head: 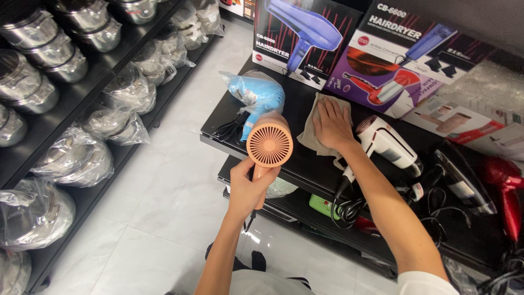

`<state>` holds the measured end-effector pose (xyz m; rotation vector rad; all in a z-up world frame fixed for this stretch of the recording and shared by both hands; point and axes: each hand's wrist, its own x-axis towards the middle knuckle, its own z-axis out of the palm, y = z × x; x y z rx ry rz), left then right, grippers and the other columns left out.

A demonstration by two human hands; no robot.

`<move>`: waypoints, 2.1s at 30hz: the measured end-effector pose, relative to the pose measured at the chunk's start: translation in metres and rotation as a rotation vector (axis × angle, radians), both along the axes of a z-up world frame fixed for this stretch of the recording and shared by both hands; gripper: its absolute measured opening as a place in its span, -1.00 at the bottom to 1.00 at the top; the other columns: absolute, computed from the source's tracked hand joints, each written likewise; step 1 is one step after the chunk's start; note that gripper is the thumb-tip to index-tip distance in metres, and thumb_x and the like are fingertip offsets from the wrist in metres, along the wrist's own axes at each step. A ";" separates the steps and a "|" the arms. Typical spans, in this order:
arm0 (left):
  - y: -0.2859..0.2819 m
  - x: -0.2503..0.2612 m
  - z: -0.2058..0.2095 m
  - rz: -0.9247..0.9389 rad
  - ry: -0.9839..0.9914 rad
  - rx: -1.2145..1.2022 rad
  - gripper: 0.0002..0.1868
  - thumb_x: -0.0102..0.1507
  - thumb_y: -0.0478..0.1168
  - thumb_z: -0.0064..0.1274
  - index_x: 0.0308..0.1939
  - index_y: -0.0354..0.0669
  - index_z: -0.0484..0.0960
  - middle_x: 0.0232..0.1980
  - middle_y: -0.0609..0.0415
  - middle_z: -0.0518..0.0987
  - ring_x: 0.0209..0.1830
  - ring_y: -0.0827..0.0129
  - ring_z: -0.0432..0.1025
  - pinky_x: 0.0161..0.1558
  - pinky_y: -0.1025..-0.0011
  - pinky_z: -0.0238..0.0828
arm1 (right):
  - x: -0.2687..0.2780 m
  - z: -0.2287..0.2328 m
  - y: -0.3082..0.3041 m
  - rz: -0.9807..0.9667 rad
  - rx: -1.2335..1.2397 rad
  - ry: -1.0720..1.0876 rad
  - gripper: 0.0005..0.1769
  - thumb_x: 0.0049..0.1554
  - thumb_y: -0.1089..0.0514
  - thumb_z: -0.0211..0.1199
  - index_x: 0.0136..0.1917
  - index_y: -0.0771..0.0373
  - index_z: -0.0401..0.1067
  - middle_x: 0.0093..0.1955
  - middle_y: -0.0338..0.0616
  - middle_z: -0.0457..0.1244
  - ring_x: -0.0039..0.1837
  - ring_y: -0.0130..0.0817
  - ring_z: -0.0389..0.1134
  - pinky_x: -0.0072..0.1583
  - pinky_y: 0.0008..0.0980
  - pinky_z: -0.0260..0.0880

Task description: The person wipes down two electric griddles with a cloth, then picks up and wipes several hair dryers before placing them back on a display shelf.

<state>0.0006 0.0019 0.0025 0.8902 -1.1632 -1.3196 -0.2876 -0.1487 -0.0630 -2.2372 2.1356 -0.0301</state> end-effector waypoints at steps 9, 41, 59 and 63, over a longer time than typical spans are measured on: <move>-0.003 -0.007 -0.004 0.008 0.014 0.017 -0.79 0.20 -0.29 0.27 -0.14 -0.32 0.69 -0.31 0.18 0.61 -0.37 0.62 0.39 -0.32 0.58 0.32 | 0.086 0.029 0.040 0.259 0.121 0.043 -0.01 0.14 -0.33 -0.01 0.62 0.18 -0.22 0.67 0.00 -0.31 0.67 -0.15 -0.44 0.57 -0.04 -0.53; -0.018 -0.010 -0.005 -0.062 0.033 0.010 -0.80 0.20 -0.31 0.27 -0.13 -0.32 0.69 -0.29 0.15 0.66 -0.34 0.58 0.50 -0.27 0.55 0.44 | 0.058 0.026 0.111 0.342 0.110 -0.111 -0.28 0.31 -0.07 -0.13 0.61 0.30 -0.08 0.66 0.10 -0.22 0.70 -0.05 -0.37 0.59 0.09 -0.54; -0.013 -0.010 -0.012 -0.005 0.005 0.027 -0.80 0.20 -0.32 0.27 -0.11 -0.32 0.68 -0.28 0.15 0.63 -0.34 0.57 0.46 -0.28 0.54 0.39 | 0.076 0.023 0.034 0.245 0.027 0.137 -0.23 0.29 -0.12 -0.22 0.64 0.28 -0.15 0.72 0.01 -0.29 0.71 -0.07 -0.37 0.60 -0.01 -0.47; -0.014 -0.013 -0.009 -0.009 0.032 0.053 -0.79 0.18 -0.32 0.26 -0.12 -0.32 0.69 -0.27 0.15 0.65 -0.33 0.55 0.50 -0.26 0.53 0.44 | 0.081 0.033 0.089 0.429 0.050 -0.024 -0.28 0.26 -0.04 -0.21 0.65 0.15 -0.08 0.75 -0.08 -0.25 0.76 -0.15 -0.38 0.66 -0.02 -0.48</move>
